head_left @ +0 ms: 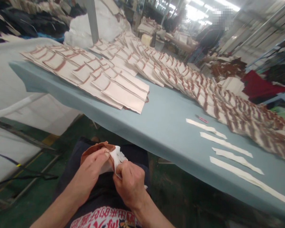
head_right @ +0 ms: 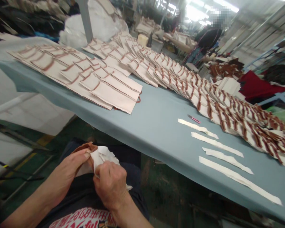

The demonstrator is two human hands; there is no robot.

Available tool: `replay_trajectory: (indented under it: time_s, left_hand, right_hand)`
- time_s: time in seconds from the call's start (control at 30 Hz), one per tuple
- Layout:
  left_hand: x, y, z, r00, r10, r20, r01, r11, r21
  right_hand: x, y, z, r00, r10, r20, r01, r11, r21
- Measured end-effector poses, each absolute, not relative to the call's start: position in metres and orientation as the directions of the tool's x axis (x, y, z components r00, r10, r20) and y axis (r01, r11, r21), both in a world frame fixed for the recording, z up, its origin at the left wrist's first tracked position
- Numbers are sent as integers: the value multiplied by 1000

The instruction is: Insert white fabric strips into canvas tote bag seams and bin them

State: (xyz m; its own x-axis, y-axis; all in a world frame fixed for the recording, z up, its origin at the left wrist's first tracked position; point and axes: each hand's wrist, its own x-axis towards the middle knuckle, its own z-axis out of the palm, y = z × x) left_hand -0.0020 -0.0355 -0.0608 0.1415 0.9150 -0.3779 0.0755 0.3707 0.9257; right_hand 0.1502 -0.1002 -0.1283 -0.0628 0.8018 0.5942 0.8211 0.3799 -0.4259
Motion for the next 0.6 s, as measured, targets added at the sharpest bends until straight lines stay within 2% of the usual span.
replay_trajectory:
  time_s: [0.1,0.13,0.2,0.27,0.33,0.37,0.47,0.53,0.6]
  left_hand:
    - [-8,-32,-58,267,955,-126,301,42,953]
    - [-9,-31,-56,292,955,-42,348,-66,935]
    - [-10,-29,-55,294,954,66,374,-178,910]
    - [-11,-30,-57,282,955,88,331,-184,925]
    - [-12,-32,-60,272,962,20,254,-92,963]
    - [-12,-34,-61,265,964,-24,216,-35,976]
    - [-9,-37,-63,234,967,-96,156,60,986]
    - [-7,-36,-61,205,977,-58,203,16,979]
    - [-9,-31,-56,187,982,4,296,-61,953]
  right_hand:
    - [151,-97,-128,-23,793,609,800,380,-464]
    - [151,-96,-127,-8,791,612,794,377,-476]
    - [150,-95,-121,44,821,569,751,348,-561]
    - [146,-95,-115,125,895,427,623,264,-737]
    - [141,-97,-111,183,954,236,419,141,-897]
    - [138,-98,-110,190,967,170,332,99,-938]
    - [131,-100,-109,180,972,153,228,110,-967]
    - [133,-98,-105,145,981,131,223,97,-970]
    - [145,-91,-92,26,1000,11,231,4,-973]
